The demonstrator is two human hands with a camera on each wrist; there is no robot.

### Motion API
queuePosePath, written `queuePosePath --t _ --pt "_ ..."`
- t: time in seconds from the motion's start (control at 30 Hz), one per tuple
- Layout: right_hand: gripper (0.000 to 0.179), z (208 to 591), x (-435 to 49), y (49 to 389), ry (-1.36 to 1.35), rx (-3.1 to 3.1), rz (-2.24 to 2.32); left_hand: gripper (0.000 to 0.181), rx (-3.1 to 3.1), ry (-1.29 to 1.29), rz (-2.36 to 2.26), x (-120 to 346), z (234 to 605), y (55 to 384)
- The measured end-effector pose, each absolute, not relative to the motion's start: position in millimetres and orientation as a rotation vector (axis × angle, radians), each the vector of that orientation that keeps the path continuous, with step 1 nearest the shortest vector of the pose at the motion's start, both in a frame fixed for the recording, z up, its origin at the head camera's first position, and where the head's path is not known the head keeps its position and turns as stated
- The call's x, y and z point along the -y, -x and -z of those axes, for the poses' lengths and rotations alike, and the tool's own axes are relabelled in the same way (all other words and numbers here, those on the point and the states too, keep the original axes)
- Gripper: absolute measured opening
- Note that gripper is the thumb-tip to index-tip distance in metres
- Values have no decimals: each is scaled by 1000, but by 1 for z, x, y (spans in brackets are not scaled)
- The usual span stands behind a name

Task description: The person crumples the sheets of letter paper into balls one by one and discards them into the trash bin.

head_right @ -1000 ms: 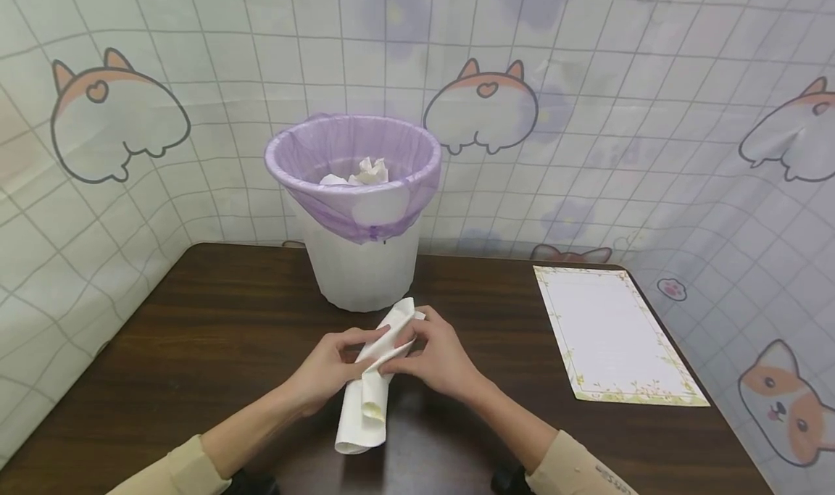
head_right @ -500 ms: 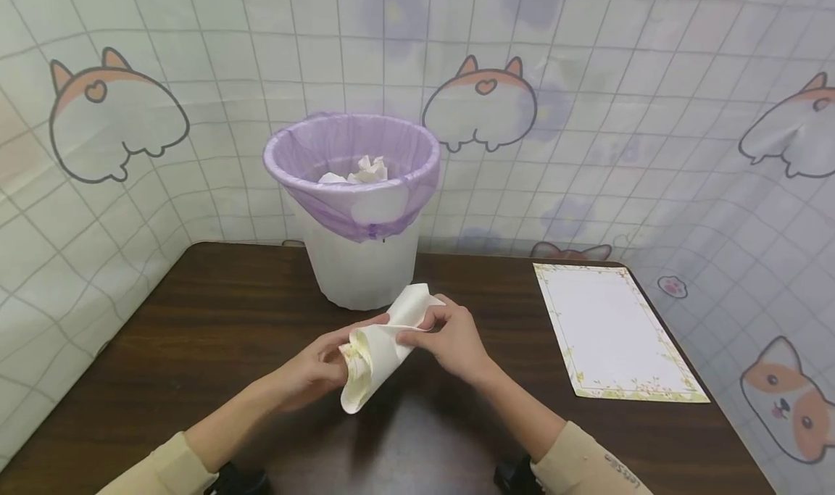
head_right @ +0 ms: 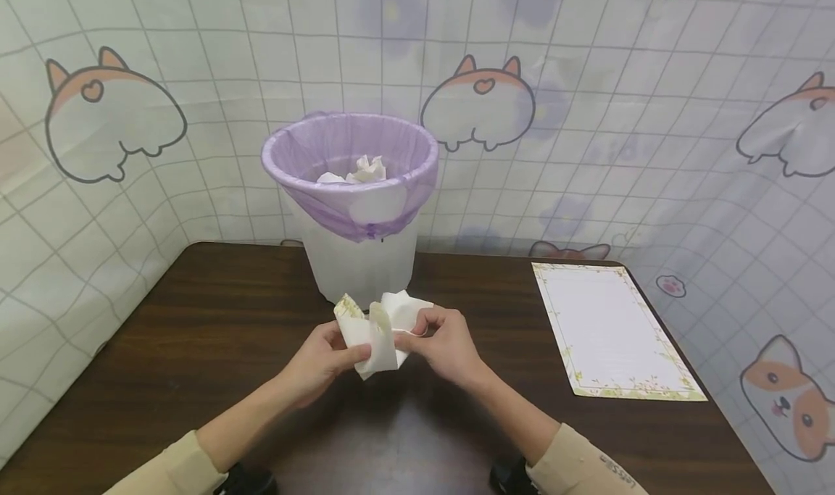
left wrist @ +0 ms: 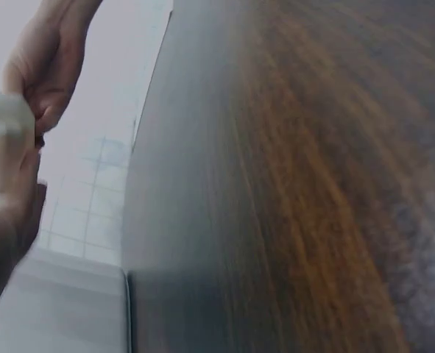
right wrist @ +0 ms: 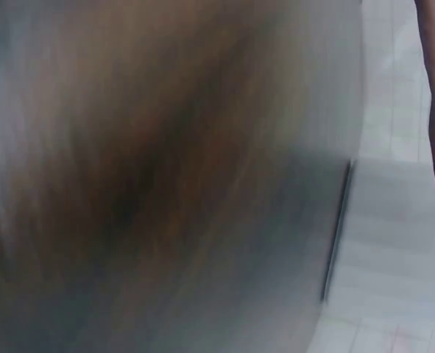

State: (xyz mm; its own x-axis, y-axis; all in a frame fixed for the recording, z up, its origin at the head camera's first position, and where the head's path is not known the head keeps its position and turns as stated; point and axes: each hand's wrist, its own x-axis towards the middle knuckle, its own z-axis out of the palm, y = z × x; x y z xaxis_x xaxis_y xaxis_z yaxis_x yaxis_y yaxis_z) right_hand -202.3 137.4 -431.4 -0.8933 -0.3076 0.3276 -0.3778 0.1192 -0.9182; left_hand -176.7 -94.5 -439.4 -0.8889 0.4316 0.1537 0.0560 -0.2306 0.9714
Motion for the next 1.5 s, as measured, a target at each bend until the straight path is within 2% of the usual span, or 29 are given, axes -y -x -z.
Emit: queuePosePath --t 0.2,0.4,0.5,0.57,0.63,0.73,0.8,0.87,0.93,1.07,1.2,1.37,1.5 --pt "36 432 -129 198 -720 2304 -1865 50 -1781 -545 -2231 87 437 180" --pt "27 432 -121 196 -744 2302 -1844 38 -1855 -404 -2305 79 437 182" --pt "21 433 -119 195 -767 2306 -1872 38 -1871 -346 -2375 78 439 184" --pt "19 433 -120 194 -801 2284 -1953 46 -1883 -317 -2416 78 439 186" --pt "30 434 -121 192 -858 2241 -2063 58 -1886 -288 -2463 79 439 188" --pt "68 433 -121 190 -889 2177 -2226 68 -1884 -234 -2512 78 436 191" --pt "89 433 -119 189 -867 2177 -2268 64 -1887 -172 -2536 76 434 191" --pt "98 434 -116 189 -825 2203 -2254 54 -1892 -117 -2560 72 432 191" --pt "92 434 -113 190 -778 2236 -2223 45 -1894 -66 -2590 69 431 190" --pt "67 435 -110 191 -713 2285 -2177 31 -1877 -32 -2659 66 432 189" --pt "55 434 -110 192 -662 2308 -2221 19 -1871 -14 -2687 62 433 187" --pt "56 433 -110 192 -568 2273 -2375 19 -1913 -71 -2599 60 431 186" --pt "59 429 -111 193 -469 2273 -2404 30 -1906 -245 -2462 68 431 185"
